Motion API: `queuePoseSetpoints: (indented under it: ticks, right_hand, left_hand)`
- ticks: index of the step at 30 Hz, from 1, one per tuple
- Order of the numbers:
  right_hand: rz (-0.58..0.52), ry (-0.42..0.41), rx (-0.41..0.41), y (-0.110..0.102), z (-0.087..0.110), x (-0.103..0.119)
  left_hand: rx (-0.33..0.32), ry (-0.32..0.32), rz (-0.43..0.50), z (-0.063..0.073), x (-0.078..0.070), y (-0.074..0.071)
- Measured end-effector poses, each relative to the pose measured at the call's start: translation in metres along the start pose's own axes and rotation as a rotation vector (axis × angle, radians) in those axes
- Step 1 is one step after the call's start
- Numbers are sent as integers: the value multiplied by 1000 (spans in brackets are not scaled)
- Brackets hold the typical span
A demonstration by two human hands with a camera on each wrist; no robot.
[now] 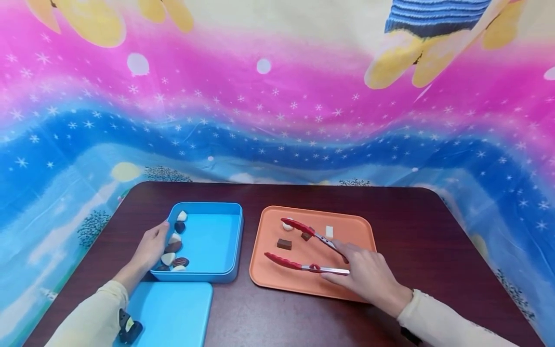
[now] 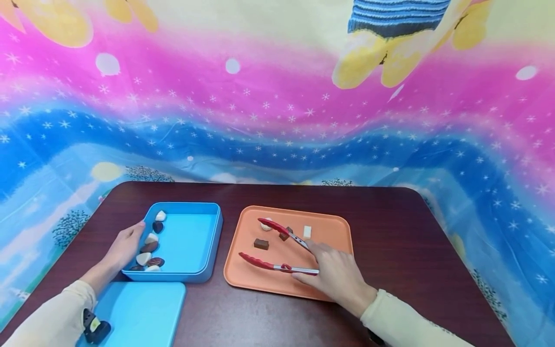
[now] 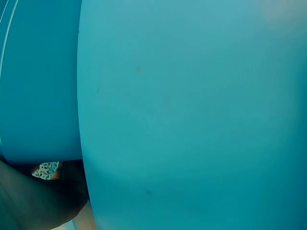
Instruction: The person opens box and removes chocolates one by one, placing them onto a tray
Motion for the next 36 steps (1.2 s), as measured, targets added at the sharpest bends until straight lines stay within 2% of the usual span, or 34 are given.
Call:
queuePoseSetpoints:
  ticks: [5,17,26,36]
  right_hand:
    - [-45,29,60,-2,-8,7]
    - [-118,-8,64,-4,-22,25]
    - [-239,-14,120,-4,-31,45]
    - [-261,-105,107,0,-43,64]
  left_hand:
    - [2,3,-5,0,1,0]
    - [1,-3,5,0,0,0]
    - [-5,-8,8,1,-1,0]
    - [-7,3,6,0,-1,0]
Point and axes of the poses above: each hand's wrist, its own z-axis away from the middle knuckle, its own y-axis out of the palm, x = y × z, the point moved 1 cm from there along -z, towards the middle knuckle, and after that the axes turned 11 degrees about x, right-handed, at the moved point
